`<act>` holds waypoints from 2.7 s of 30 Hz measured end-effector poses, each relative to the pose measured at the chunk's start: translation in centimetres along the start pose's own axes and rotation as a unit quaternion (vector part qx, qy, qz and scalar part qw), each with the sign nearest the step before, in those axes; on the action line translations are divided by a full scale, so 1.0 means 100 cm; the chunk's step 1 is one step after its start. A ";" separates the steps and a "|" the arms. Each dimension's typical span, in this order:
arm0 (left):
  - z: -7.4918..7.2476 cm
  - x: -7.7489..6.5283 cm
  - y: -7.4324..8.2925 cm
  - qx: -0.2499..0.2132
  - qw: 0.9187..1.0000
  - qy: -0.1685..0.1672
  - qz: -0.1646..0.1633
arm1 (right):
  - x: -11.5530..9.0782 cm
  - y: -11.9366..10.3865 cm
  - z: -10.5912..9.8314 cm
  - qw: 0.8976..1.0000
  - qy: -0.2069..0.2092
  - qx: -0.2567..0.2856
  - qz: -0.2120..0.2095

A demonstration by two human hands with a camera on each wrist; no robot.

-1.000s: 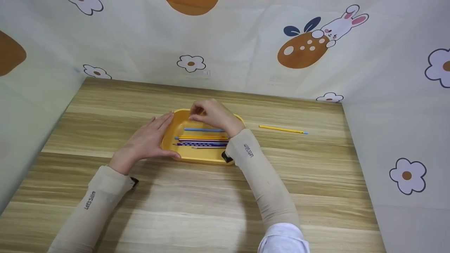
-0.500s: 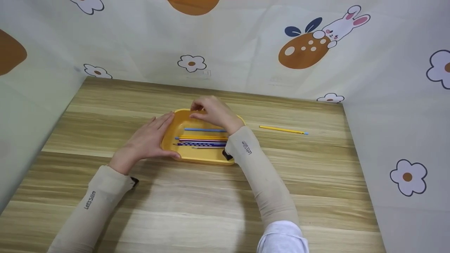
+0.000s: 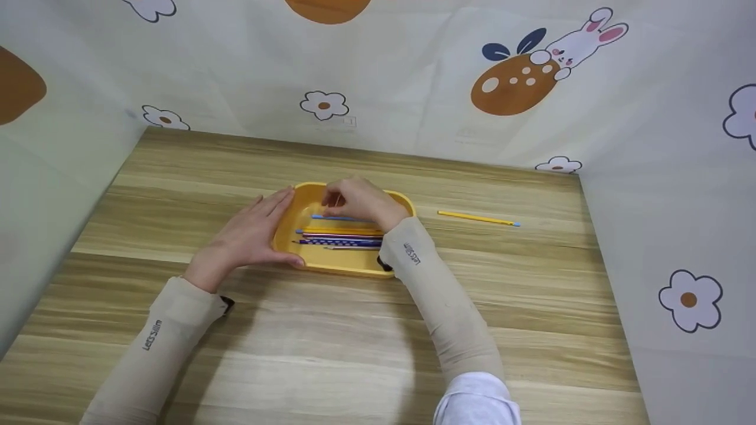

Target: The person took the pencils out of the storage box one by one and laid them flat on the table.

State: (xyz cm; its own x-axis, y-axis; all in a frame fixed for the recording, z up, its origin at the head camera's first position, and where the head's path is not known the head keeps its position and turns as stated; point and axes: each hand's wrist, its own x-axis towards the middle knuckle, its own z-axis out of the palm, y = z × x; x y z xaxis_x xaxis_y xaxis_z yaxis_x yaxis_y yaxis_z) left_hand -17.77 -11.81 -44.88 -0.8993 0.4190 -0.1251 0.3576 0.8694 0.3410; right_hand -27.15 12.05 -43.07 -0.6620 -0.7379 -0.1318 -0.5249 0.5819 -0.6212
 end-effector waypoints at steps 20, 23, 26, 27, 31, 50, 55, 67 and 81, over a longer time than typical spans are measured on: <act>-0.001 0.000 0.001 -0.003 1.000 -0.007 0.001 | -0.001 0.000 0.015 0.986 -0.117 -0.112 0.038; -0.001 -0.001 0.001 -0.006 1.000 -0.006 0.002 | 0.000 -0.001 0.016 0.985 -0.114 -0.122 0.034; -0.001 -0.001 0.001 -0.012 1.000 -0.007 -0.001 | 0.000 0.001 0.017 0.986 -0.112 -0.123 0.032; -0.001 -0.001 0.001 -0.012 1.000 -0.007 -0.001 | 0.000 0.001 0.017 0.986 -0.112 -0.123 0.031; -0.001 -0.001 0.001 -0.006 1.000 -0.008 0.000 | 0.001 0.002 0.017 0.986 -0.115 -0.120 0.025; -0.001 -0.001 0.002 0.010 1.000 -0.010 -0.001 | 0.001 0.008 0.017 0.990 -0.126 -0.057 0.015; 0.000 -0.001 0.001 0.012 1.000 -0.010 0.000 | 0.000 0.009 0.017 0.991 -0.125 -0.052 0.021; 0.001 0.000 0.001 0.022 1.000 -0.010 0.007 | -0.005 0.009 0.007 0.994 -0.096 -0.035 0.033; 0.001 0.000 0.001 0.005 1.000 -0.001 0.001 | -0.012 0.002 -0.006 0.997 -0.064 -0.029 0.034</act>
State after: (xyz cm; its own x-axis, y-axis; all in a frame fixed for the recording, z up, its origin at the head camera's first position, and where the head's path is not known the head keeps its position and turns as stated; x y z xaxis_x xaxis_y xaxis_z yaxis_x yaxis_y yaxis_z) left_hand -17.71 -11.71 -44.95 -0.8979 0.4218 -0.1258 0.3624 0.8707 0.3324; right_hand -26.77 13.28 -42.54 -0.6251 -0.7319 -0.2714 -0.5143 0.6477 -0.5621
